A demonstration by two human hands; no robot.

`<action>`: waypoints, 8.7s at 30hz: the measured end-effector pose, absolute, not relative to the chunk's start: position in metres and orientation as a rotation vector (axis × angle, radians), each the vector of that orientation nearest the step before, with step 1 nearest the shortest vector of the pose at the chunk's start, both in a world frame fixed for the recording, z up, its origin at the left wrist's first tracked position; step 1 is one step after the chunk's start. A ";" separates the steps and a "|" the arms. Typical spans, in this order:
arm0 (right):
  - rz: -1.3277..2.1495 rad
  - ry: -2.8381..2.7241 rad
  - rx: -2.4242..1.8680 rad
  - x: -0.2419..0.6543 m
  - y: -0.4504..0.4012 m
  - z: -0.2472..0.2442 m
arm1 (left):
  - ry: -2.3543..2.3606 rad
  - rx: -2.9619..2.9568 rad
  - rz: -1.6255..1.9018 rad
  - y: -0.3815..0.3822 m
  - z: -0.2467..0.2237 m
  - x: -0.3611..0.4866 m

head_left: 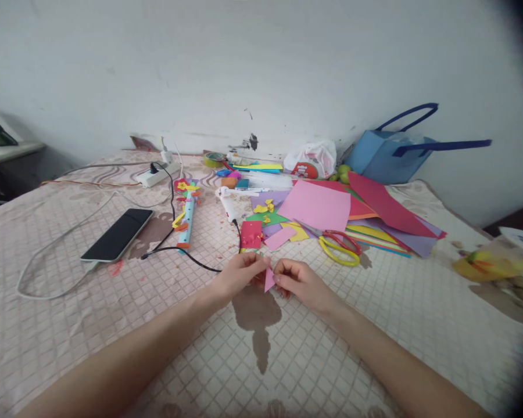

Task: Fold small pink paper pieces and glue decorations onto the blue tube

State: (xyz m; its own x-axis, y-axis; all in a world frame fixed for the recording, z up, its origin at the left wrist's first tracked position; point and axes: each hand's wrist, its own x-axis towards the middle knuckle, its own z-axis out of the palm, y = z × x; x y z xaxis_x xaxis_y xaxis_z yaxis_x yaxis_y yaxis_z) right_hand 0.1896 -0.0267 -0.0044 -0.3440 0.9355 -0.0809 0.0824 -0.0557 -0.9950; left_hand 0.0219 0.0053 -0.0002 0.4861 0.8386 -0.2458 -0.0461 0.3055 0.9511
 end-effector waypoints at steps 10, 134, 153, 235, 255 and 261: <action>1.519 -1.443 -1.139 0.190 -0.027 -0.005 | 0.874 1.147 0.714 0.008 -0.007 0.021; 1.943 -1.445 -1.004 0.227 0.008 -0.021 | 1.088 1.564 0.723 -0.019 -0.015 0.030; 1.968 -1.334 -0.823 0.223 0.009 -0.021 | 1.117 1.571 0.738 -0.018 -0.012 0.033; 0.959 -1.559 -1.091 0.186 -0.017 -0.011 | 0.847 1.216 0.884 0.011 0.007 0.012; 1.137 -1.340 -1.143 0.183 -0.017 -0.015 | 0.878 1.372 0.975 0.009 -0.007 0.013; 1.188 -1.328 -1.145 0.180 -0.019 -0.014 | 0.905 1.258 0.982 0.007 -0.006 0.015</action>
